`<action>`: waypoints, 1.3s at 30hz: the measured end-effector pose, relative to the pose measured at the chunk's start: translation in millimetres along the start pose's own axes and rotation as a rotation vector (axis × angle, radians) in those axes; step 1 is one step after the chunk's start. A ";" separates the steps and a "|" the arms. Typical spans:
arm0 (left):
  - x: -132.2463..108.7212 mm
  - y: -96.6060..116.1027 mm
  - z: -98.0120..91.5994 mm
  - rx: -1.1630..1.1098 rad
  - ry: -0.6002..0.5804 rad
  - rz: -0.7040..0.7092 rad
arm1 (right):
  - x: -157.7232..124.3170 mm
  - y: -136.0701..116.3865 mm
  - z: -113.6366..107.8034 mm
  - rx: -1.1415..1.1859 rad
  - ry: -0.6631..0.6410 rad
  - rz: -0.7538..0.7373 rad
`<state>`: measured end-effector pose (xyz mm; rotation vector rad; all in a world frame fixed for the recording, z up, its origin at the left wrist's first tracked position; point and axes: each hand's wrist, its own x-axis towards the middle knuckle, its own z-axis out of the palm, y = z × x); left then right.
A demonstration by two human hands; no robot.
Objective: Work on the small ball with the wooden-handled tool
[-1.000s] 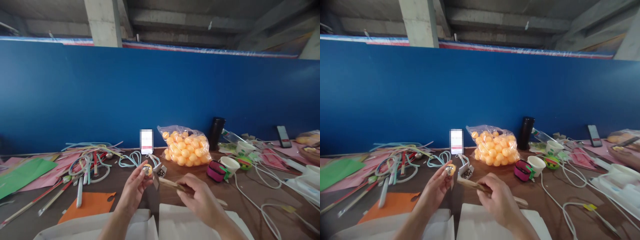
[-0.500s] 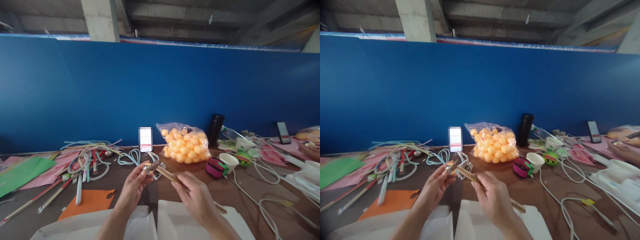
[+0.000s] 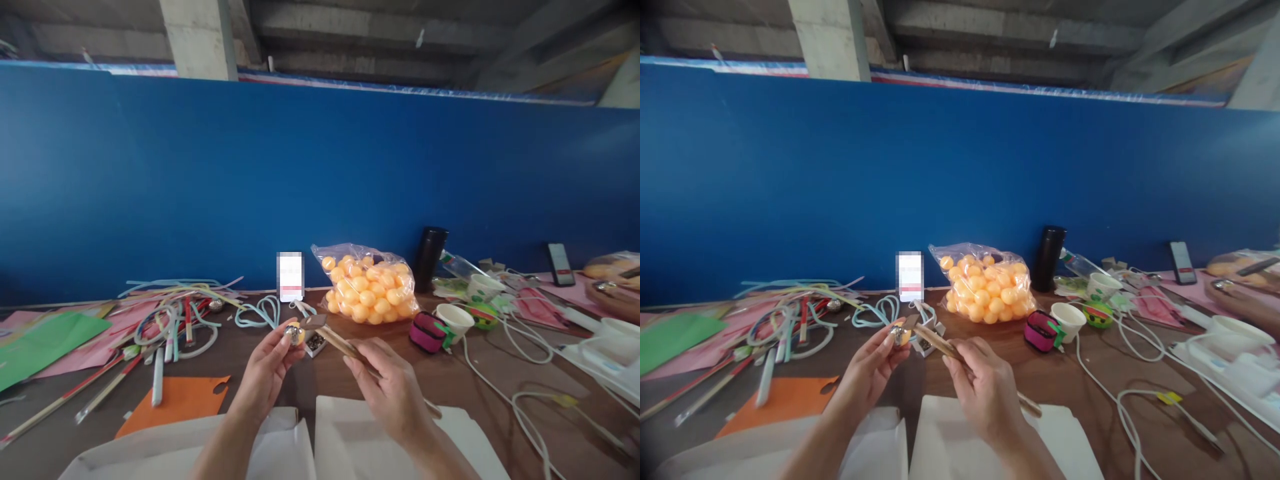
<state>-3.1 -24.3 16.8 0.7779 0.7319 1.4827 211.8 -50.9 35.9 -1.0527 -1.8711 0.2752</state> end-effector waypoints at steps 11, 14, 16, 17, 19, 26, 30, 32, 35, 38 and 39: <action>-6.2 4.5 3.1 -0.070 -0.041 -0.032 | -0.4 -0.6 1.9 0.059 -0.026 0.050; -6.4 3.9 1.9 -0.064 -0.049 -0.033 | -1.1 -1.7 1.9 0.035 -0.063 0.071; -5.8 3.9 1.5 -0.068 -0.051 -0.024 | -1.5 -2.3 2.1 0.045 -0.041 0.057; -5.5 4.2 1.5 -0.072 -0.054 -0.020 | -1.5 -2.6 2.1 0.056 -0.020 0.048; -5.0 4.8 1.6 -0.079 -0.061 -0.014 | -1.5 -3.1 1.4 0.081 0.025 0.040; -4.3 5.6 2.5 -0.067 -0.071 0.007 | -1.2 -5.3 -0.5 0.088 0.048 0.032; -3.3 6.2 6.0 -0.018 -0.018 0.005 | -1.4 -4.7 2.2 0.061 0.041 0.034; -3.0 6.6 7.8 0.014 0.027 0.002 | -1.5 -3.5 3.3 0.052 0.042 0.040; -2.7 6.6 9.2 0.062 0.071 -0.011 | -1.4 -1.5 4.3 0.042 0.039 0.047; -2.5 6.2 8.8 0.091 0.088 -0.026 | -1.2 -0.9 4.8 0.037 0.032 0.042; -2.4 6.1 8.4 0.097 0.089 -0.030 | -1.2 -1.2 4.8 0.036 0.028 0.040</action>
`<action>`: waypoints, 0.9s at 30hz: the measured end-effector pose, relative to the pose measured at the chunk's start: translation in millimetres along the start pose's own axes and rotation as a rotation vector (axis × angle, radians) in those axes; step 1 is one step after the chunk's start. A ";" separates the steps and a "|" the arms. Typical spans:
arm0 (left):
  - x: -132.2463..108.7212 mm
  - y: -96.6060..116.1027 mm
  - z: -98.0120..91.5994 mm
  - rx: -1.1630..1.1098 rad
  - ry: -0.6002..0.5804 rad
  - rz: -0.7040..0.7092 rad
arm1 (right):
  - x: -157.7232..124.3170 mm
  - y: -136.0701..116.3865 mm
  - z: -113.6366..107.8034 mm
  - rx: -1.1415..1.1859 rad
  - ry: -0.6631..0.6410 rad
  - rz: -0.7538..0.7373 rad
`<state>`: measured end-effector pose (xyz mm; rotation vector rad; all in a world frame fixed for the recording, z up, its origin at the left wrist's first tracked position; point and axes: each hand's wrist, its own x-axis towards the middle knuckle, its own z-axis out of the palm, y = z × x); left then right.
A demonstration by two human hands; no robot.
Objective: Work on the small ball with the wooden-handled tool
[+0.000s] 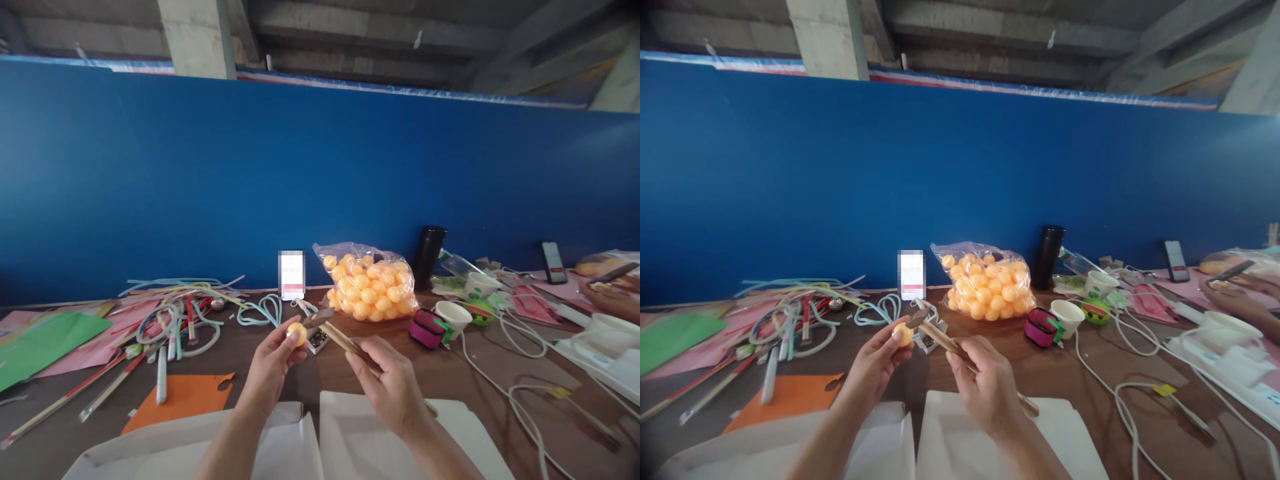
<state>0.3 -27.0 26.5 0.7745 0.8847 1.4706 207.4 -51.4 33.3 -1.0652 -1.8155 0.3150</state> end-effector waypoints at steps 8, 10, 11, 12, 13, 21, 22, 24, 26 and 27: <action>1.5 0.3 -1.2 0.052 0.030 -0.039 | -0.8 -3.3 0.6 0.021 -0.033 -0.003; 1.5 0.6 -0.5 0.035 0.056 -0.060 | -0.5 -2.5 1.4 0.009 -0.032 -0.004; 1.5 0.7 -0.3 0.020 0.060 -0.072 | -0.3 -1.8 1.9 0.000 -0.033 -0.004; 1.4 0.7 -0.3 0.004 0.056 -0.084 | -0.2 -1.0 2.5 -0.012 -0.036 -0.003; 1.4 0.6 -0.6 -0.010 0.046 -0.095 | -0.2 -0.2 3.1 -0.025 -0.039 0.000; 2.8 -3.5 -4.9 -0.084 -0.029 -0.095 | -0.6 1.2 3.6 -0.063 0.019 -0.032; 3.3 -4.0 -4.7 -0.083 -0.021 -0.093 | -0.8 0.8 3.3 -0.063 0.020 -0.050; 4.4 -4.9 -4.2 -0.073 -0.007 -0.089 | -1.7 0.7 3.6 -0.088 0.007 -0.070; 5.6 -5.5 -3.9 -0.052 0.007 -0.092 | -2.9 1.5 4.9 -0.127 -0.018 -0.063; 6.1 -5.7 -3.8 -0.041 0.017 -0.094 | -3.6 2.2 5.7 -0.136 -0.028 -0.057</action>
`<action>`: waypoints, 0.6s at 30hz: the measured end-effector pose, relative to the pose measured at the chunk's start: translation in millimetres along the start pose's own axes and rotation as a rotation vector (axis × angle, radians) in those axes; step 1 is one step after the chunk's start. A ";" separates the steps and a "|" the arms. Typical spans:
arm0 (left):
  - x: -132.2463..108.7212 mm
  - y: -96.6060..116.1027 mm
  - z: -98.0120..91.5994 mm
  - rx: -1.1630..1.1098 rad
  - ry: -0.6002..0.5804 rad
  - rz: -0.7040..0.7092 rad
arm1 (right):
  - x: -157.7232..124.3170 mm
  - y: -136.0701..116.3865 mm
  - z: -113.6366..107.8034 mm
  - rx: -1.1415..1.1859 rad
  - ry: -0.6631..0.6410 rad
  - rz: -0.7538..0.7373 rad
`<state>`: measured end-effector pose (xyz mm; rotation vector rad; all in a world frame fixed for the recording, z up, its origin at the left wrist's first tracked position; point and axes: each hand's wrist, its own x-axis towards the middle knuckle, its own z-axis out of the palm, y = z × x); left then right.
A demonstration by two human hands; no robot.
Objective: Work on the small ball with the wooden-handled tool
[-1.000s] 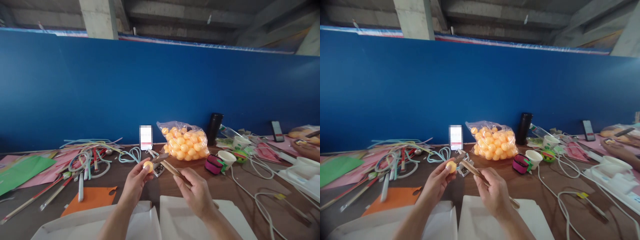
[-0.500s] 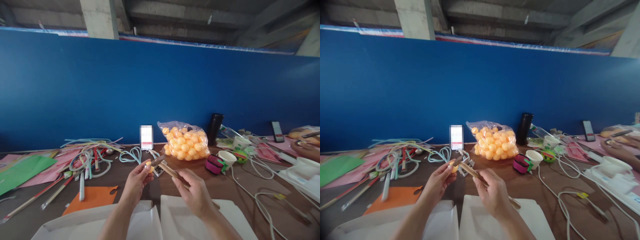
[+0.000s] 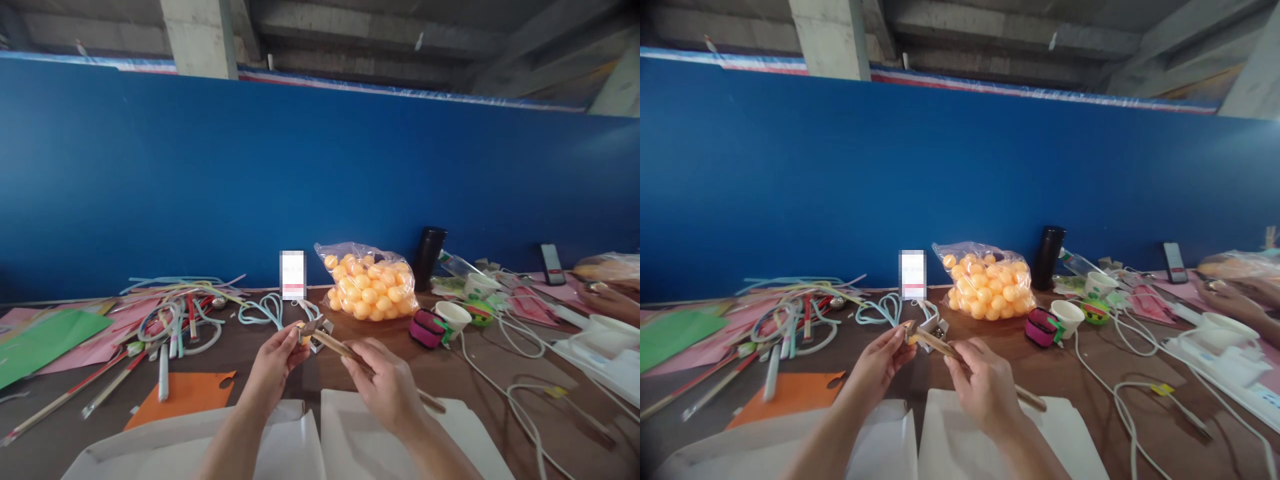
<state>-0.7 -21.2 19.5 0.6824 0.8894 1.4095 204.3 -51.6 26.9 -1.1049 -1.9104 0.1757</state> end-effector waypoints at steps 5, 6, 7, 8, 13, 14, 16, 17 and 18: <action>1.3 -0.8 -0.5 0.048 0.061 0.014 | -1.2 2.7 2.6 0.020 0.023 -0.001; 1.3 -1.0 -0.6 0.061 0.071 0.019 | -0.8 3.1 2.4 0.003 0.032 -0.002; 1.3 -1.2 -0.7 0.075 0.081 0.021 | -0.3 3.3 2.2 -0.018 0.039 0.001; 1.3 -1.3 -0.7 0.086 0.088 0.022 | 0.3 3.5 1.9 -0.036 0.043 0.005; 0.2 -0.1 0.5 0.096 0.090 0.022 | 1.4 2.7 1.5 -0.011 0.046 0.017; 0.0 0.2 0.9 0.092 0.089 0.022 | 1.2 2.4 1.8 -0.008 0.041 0.024; -0.2 0.5 1.5 0.085 0.092 0.023 | 0.4 1.8 2.5 -0.020 0.023 0.035; -0.2 0.6 1.7 0.083 0.094 0.025 | 0.1 1.7 2.9 -0.028 0.013 0.036; -0.1 0.7 1.8 0.083 0.094 0.027 | -0.1 1.6 3.1 -0.032 0.007 0.036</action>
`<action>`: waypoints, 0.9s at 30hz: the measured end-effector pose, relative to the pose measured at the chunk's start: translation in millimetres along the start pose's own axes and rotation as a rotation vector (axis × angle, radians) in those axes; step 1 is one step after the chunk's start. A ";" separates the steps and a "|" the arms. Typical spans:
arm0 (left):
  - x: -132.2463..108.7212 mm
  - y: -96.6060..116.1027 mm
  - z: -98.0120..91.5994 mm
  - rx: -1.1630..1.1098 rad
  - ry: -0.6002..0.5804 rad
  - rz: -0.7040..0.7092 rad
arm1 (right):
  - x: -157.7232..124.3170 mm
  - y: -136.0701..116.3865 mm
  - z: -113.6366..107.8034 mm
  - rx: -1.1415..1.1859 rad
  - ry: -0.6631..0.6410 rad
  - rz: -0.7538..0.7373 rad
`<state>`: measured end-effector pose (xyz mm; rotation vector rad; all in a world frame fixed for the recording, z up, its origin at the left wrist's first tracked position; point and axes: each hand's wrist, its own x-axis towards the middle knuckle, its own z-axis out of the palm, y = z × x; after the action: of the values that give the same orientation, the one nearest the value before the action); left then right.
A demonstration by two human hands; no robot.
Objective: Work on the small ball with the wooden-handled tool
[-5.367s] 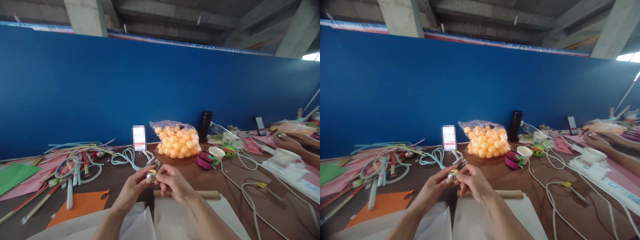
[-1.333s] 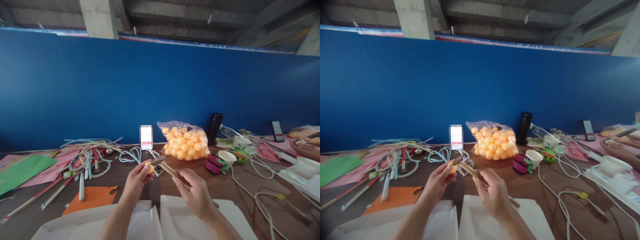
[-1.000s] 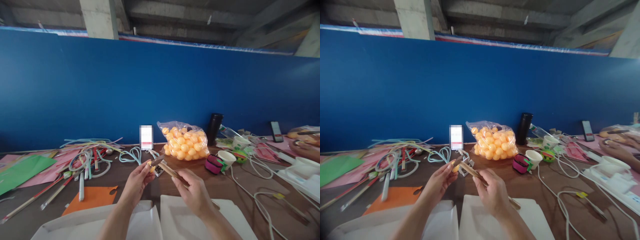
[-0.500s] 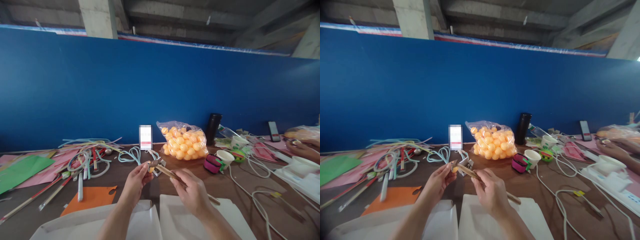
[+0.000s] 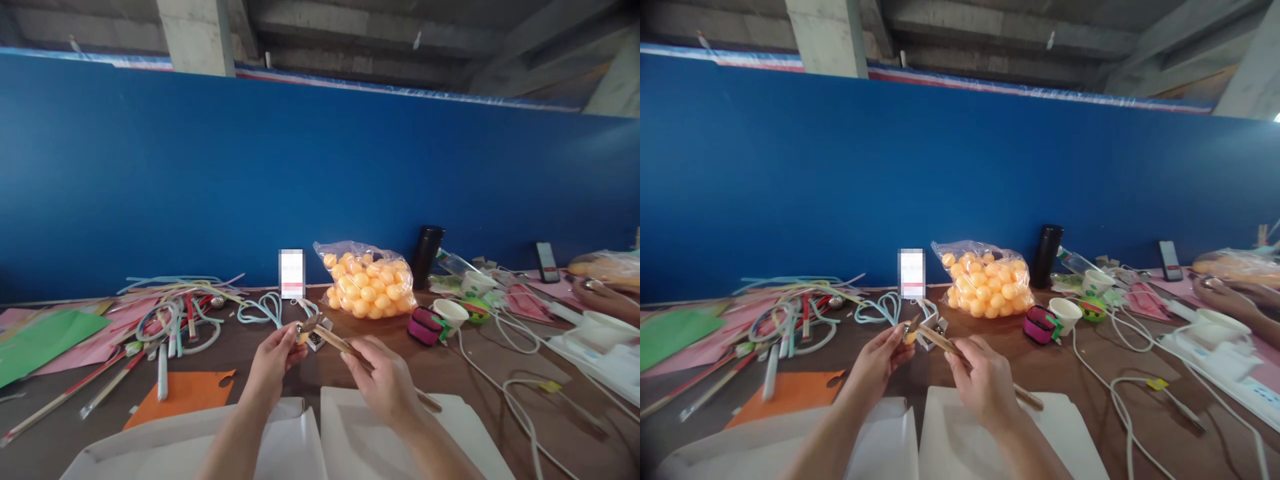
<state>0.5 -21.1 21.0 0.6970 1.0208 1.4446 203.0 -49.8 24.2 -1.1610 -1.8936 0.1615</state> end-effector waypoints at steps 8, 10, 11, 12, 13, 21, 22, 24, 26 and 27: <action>0.4 -1.0 0.0 0.007 0.042 0.009 | 0.4 0.7 0.9 0.002 -0.009 -0.002; 0.6 -1.4 0.3 0.012 0.046 0.011 | -0.2 0.8 1.3 0.013 -0.001 0.000; 0.6 -1.5 0.5 0.013 0.045 0.013 | -0.6 0.7 1.4 0.020 0.001 0.002; 0.6 -1.5 0.7 0.015 0.044 0.016 | -0.9 0.6 1.6 0.021 -0.002 0.005; 0.5 -1.3 0.9 0.019 0.046 0.017 | -1.1 0.6 1.9 0.019 -0.009 0.006; 0.9 -0.2 2.3 0.023 0.064 -0.002 | -1.1 -0.1 6.3 0.036 -0.033 0.013; 1.0 -0.1 2.3 0.019 0.064 -0.002 | -1.5 -0.6 6.4 0.035 -0.038 0.013; 1.0 -0.1 2.4 0.004 0.065 -0.001 | -2.0 -1.6 6.1 0.046 -0.032 0.007; 0.9 -0.1 2.4 -0.016 0.061 -0.005 | -2.3 -2.5 5.7 0.052 -0.014 0.020; 0.9 -0.1 2.3 -0.025 0.058 -0.007 | -2.3 -2.7 5.7 0.048 -0.010 0.028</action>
<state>2.4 -19.8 21.8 0.6358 1.0478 1.4763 197.4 -51.3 20.8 -1.1569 -1.8734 0.2274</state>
